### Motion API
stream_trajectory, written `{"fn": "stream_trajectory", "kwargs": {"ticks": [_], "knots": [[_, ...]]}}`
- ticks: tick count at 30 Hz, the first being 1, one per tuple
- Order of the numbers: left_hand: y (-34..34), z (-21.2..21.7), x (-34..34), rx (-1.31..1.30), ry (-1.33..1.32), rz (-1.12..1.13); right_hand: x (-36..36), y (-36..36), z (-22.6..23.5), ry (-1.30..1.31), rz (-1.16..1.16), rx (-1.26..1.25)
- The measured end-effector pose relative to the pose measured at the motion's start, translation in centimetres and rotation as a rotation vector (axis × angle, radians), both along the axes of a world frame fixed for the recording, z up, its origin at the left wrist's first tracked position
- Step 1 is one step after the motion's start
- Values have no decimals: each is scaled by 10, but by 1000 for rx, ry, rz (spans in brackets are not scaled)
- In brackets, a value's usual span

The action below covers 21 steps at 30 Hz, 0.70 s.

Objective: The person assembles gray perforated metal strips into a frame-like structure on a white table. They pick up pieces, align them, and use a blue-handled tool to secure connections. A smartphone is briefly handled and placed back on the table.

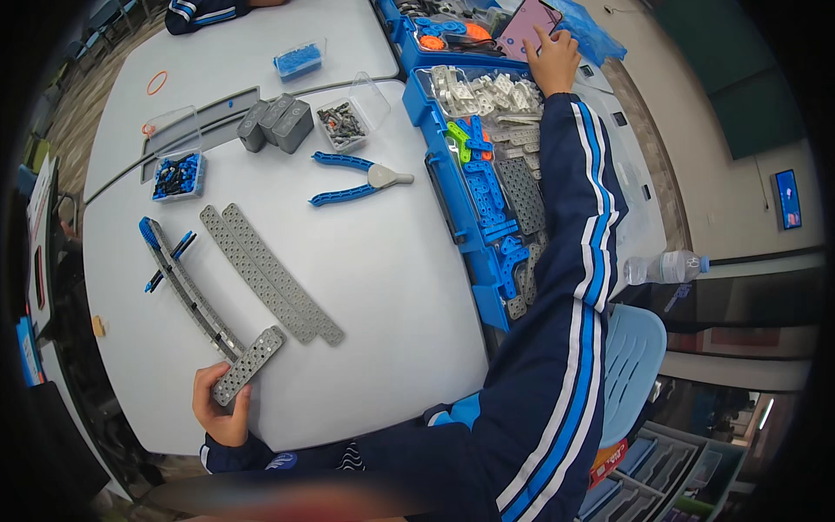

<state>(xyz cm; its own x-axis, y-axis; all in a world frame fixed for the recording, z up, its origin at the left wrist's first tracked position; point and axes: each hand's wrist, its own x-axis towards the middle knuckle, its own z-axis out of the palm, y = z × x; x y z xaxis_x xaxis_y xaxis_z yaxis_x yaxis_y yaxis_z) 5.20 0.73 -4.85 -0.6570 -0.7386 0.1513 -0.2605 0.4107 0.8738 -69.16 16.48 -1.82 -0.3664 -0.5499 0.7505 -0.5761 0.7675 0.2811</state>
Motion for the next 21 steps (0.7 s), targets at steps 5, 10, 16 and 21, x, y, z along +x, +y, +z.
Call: {"fn": "stream_trajectory", "kwargs": {"ticks": [5, 10, 16, 21], "knots": [[0, 0, 2, -3, -9, 1, 0, -1, -3, 19, 28, 13], [-1, -3, -2, 7, -7, 11, -6, -5, 3, 38, 25, -20], [-1, -3, -3, 8, 1, 10, -14, -7, 5, 43, -18, -48], [0, -3, -5, 5, -1, 15, -19, -11, 8, 13, -75, -21]]}}
